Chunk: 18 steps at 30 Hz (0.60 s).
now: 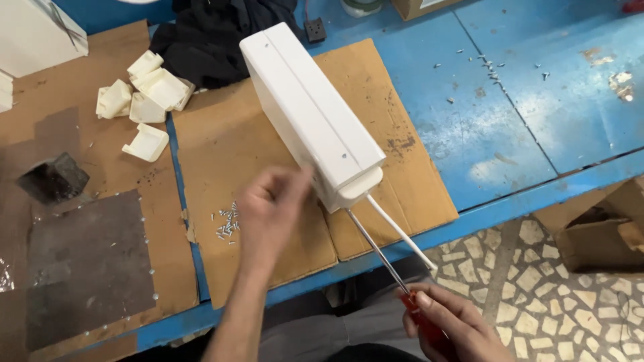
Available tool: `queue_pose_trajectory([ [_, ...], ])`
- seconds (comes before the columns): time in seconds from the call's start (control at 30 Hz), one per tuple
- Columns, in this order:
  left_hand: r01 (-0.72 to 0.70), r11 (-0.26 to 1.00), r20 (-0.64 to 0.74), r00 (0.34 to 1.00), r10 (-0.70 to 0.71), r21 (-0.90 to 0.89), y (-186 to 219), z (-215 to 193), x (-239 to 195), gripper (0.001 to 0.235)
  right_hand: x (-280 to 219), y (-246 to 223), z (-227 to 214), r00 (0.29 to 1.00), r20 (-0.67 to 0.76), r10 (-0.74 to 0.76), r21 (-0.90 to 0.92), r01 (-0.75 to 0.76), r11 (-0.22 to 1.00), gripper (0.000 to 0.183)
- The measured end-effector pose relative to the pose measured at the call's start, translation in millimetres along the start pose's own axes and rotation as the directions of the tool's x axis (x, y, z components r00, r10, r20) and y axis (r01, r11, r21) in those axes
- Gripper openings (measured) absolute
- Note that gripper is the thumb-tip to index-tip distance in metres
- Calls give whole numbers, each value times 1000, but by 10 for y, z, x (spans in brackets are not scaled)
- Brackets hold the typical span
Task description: Assembling a white plastic hardware enclosure using a screwdriver to pry and align components.
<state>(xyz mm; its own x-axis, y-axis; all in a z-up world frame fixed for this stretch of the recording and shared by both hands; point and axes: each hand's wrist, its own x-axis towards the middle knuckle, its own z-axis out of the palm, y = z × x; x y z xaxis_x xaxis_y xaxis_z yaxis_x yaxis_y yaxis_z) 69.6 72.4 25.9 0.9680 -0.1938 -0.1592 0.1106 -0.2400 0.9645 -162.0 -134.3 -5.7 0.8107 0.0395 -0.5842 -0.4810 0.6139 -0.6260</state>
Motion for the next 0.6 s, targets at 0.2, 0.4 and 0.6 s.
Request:
queue_pose_trajectory([
  [0.2, -733, 562, -298, 478, 826, 382, 196, -80, 1357, 33, 3, 99, -28, 910, -353, -218, -602, -42, 797, 43],
  [0.4, -463, 810, -112, 840, 531, 360, 209, -177, 2100, 65, -43, -106, -140, 835, -146, -531, -822, 196, 534, 36],
  [0.6, -444, 849, -250, 821, 514, 287, 27, -106, 1954, 55, -143, -649, -91, 850, -120, -512, -929, 86, 361, 36],
])
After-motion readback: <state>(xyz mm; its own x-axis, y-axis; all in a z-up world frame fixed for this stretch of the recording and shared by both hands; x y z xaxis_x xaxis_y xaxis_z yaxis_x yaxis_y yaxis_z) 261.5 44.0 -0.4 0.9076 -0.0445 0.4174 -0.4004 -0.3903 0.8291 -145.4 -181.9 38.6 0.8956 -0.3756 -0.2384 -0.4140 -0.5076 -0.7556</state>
